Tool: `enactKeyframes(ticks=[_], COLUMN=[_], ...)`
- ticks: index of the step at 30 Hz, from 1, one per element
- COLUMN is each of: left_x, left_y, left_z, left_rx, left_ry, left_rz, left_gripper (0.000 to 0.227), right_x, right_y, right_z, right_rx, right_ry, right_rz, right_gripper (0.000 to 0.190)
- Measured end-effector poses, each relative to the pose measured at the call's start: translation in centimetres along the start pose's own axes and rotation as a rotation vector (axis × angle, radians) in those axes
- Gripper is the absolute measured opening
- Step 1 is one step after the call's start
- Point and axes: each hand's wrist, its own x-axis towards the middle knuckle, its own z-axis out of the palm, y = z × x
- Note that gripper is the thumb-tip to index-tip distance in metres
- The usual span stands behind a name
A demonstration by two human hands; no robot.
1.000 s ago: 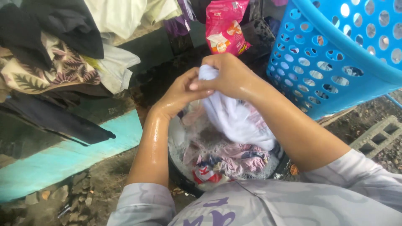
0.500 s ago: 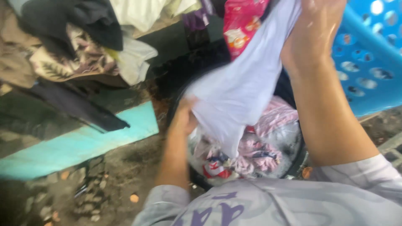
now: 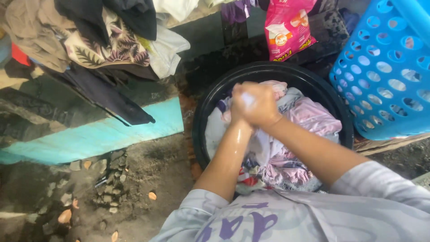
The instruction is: Hand washing various items of clothing in a basin with soapy water.
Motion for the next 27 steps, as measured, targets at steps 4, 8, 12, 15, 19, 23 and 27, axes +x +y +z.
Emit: enactKeyframes(ticks=[4,8,12,15,19,23,27], left_x=[-2.7,-4.7,-5.7,-5.7,-5.8,-4.1,-4.1], left_y=[2.5,5.2,7.3,8.0,9.9,12.3,10.4], left_z=[16.5,24.0,24.8,24.6,25.2,14.8,16.1], left_rx=[1.281,2.312,2.362,2.414,2.487,1.365,0.910], left_ry=[0.600,0.349,0.200,0.130,0.180,-0.134,-0.005], left_rz=[0.105,0.411,0.564,0.720,0.288,-0.126,-0.232], left_gripper=[0.053,0.059,0.061,0.057,0.056,0.057,0.057], right_x=[-0.9,-4.6,-3.2,-0.6,2.9,3.4,4.9], right_y=[3.4,5.6,6.2,7.5,10.2,11.5,7.5], right_z=[0.9,4.4,-1.0,-5.8,-9.9,-10.0,-8.7], right_rx=[0.830,1.121,1.223,1.098,0.945,1.375,2.070], right_ry=[0.106,0.159,-0.793,-1.003,-0.199,0.196,0.852], right_rz=[0.579,0.173,0.922,0.535,0.040,0.437,0.871], right_gripper=[0.040,0.052,0.054,0.049,0.022,0.013,0.026])
